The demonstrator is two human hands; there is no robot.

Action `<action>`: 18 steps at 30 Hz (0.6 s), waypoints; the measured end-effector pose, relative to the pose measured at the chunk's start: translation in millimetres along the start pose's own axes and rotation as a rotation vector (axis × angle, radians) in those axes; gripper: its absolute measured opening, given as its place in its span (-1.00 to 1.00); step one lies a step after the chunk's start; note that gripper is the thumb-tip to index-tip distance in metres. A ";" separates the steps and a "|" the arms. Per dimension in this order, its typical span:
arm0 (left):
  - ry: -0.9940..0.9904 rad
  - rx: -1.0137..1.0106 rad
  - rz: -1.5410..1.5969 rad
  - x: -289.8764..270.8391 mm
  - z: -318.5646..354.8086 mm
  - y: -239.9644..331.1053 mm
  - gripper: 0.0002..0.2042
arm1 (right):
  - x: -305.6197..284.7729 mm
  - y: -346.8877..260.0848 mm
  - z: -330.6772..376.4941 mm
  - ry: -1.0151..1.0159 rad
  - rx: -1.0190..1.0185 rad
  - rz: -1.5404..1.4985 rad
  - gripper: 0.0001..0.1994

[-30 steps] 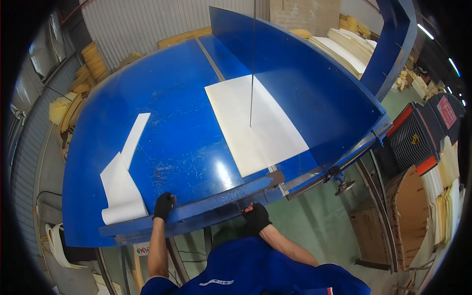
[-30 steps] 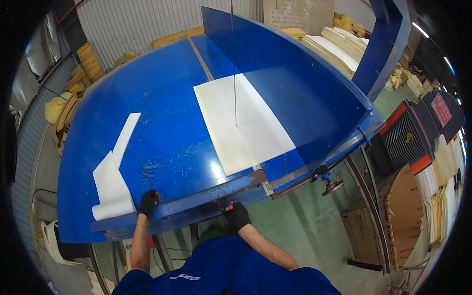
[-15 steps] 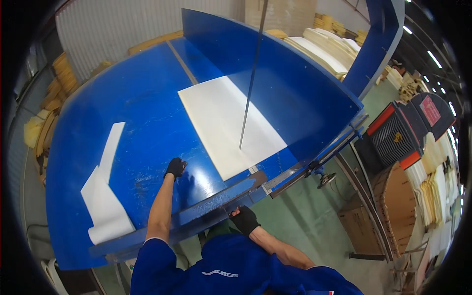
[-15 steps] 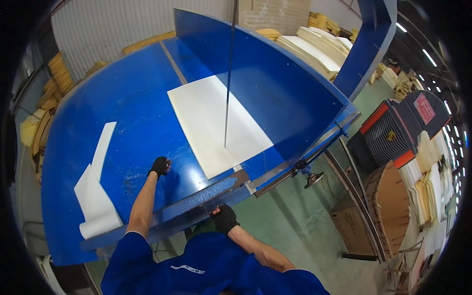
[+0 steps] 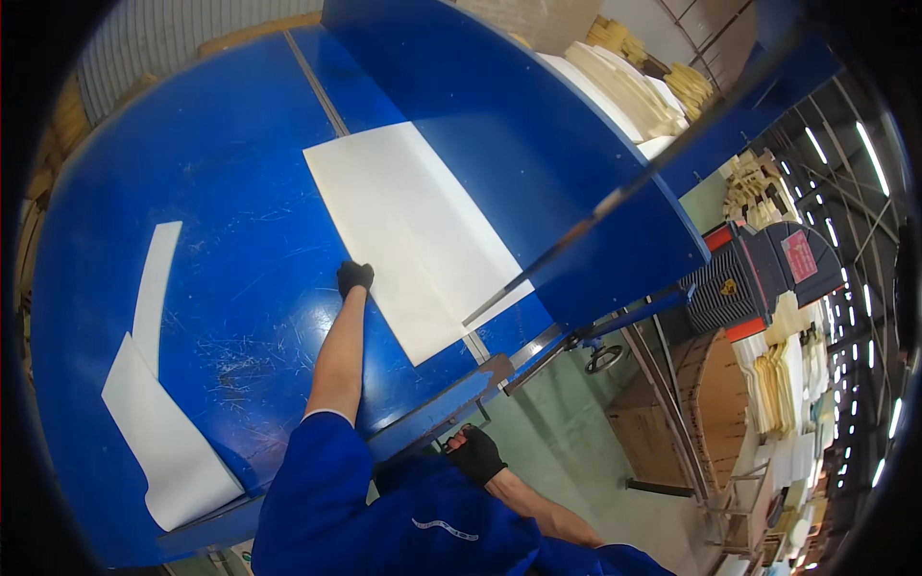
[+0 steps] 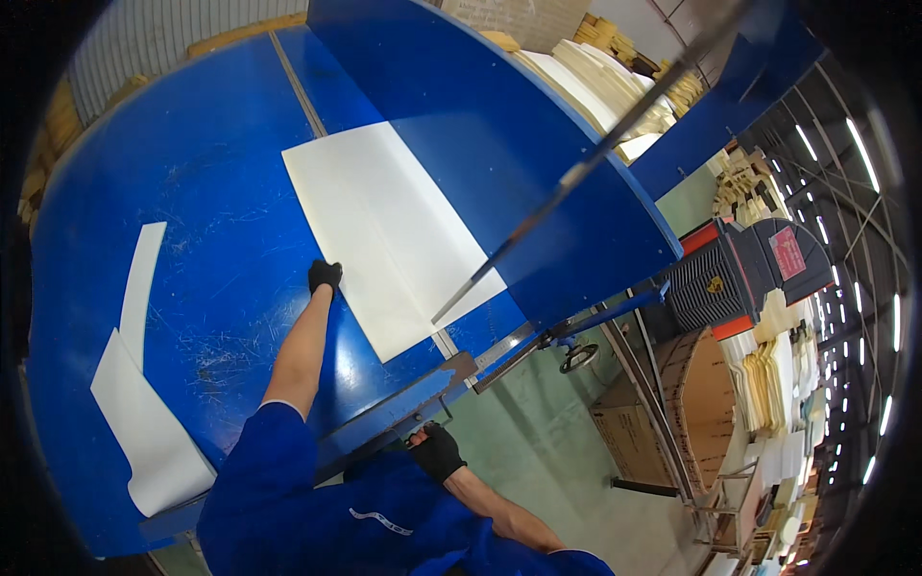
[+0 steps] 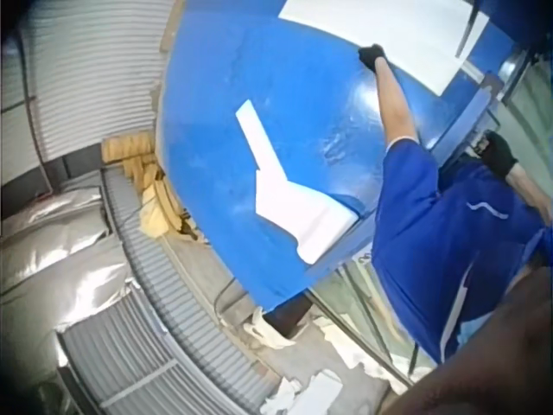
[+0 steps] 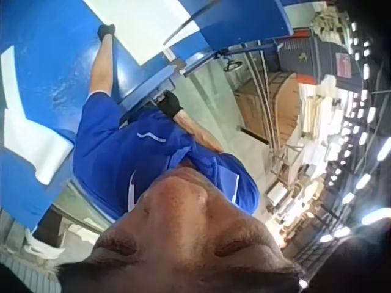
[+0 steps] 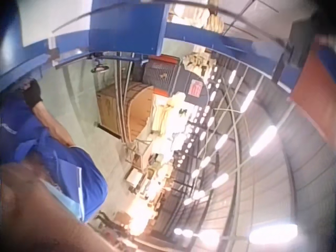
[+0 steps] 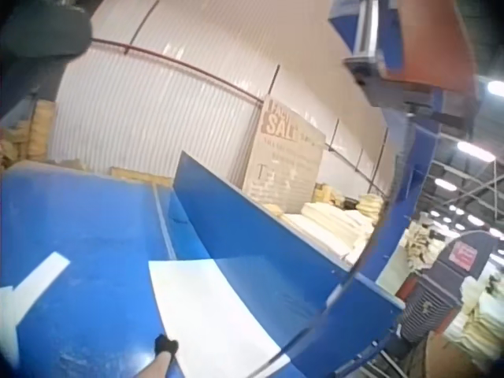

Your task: Cutting large foam sheets into specific shapes using a stationary vertical cutting machine.

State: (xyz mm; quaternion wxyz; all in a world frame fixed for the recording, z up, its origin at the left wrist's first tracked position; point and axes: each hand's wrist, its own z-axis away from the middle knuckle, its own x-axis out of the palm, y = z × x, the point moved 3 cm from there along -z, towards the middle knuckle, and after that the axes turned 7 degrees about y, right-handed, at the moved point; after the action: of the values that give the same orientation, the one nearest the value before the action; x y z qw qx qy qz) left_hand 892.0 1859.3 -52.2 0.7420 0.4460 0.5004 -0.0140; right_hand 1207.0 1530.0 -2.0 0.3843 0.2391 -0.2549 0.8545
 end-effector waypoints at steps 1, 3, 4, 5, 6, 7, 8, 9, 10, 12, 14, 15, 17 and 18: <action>-0.034 -0.016 0.016 -2.6 5.1 15.0 -0.64 | -0.3 -2.8 0.4 0.028 -0.021 0.001 -0.89; 0.002 -0.080 0.003 -5.9 -2.8 18.2 -0.64 | 8.2 -2.5 2.9 0.055 -0.023 0.020 -0.89; 0.035 -0.137 -0.019 -6.6 -4.9 18.7 -0.64 | 13.4 -1.5 5.2 0.052 -0.006 0.025 -0.89; 0.017 -0.138 -0.020 -5.6 0.2 29.6 -0.64 | 15.8 -4.1 7.4 0.054 -0.003 0.021 -0.89; 0.026 -0.139 -0.034 -9.0 5.4 40.4 -0.65 | 15.5 -6.4 7.7 0.070 -0.011 0.017 -0.89; 0.035 -0.138 -0.047 -7.6 7.6 48.3 -0.65 | 15.7 -9.4 7.6 0.073 -0.024 0.017 -0.89; 0.117 -0.152 -0.044 -5.4 2.4 42.5 -0.68 | 18.1 -8.1 6.7 0.068 -0.020 0.030 -0.88; 0.117 -0.164 -0.047 -2.3 -5.2 35.4 -0.68 | 15.8 -6.9 2.8 0.074 -0.012 0.037 -0.88; 0.065 -0.134 -0.006 1.7 -14.6 28.9 -0.68 | 9.6 -5.7 -3.0 0.090 -0.008 0.059 -0.88; 0.058 -0.062 0.076 11.6 -31.3 19.9 -0.67 | 2.5 -7.0 -3.9 0.123 -0.010 0.082 -0.88; 0.231 0.192 -0.122 9.4 -66.6 -17.4 -0.66 | 3.3 -6.0 -1.2 0.144 0.033 0.053 -0.88; 0.360 0.398 -0.369 -4.5 -104.0 -59.4 -0.64 | 8.5 -5.2 -7.2 0.137 0.052 0.071 -0.88; 0.837 0.592 -0.501 -90.2 -177.4 -191.2 -0.58 | 9.0 0.3 -6.0 0.051 0.146 0.040 -0.88; 0.906 0.627 -0.437 -162.3 -215.0 -260.3 -0.59 | 3.2 2.2 -7.8 0.059 0.112 0.095 -0.89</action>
State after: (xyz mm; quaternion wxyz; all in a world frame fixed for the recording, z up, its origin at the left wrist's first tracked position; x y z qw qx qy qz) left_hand 532.5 1778.9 -120.1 0.2673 0.4921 0.8195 -0.1219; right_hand 1201.7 1535.3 -6.6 0.3367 0.2227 -0.2061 0.8914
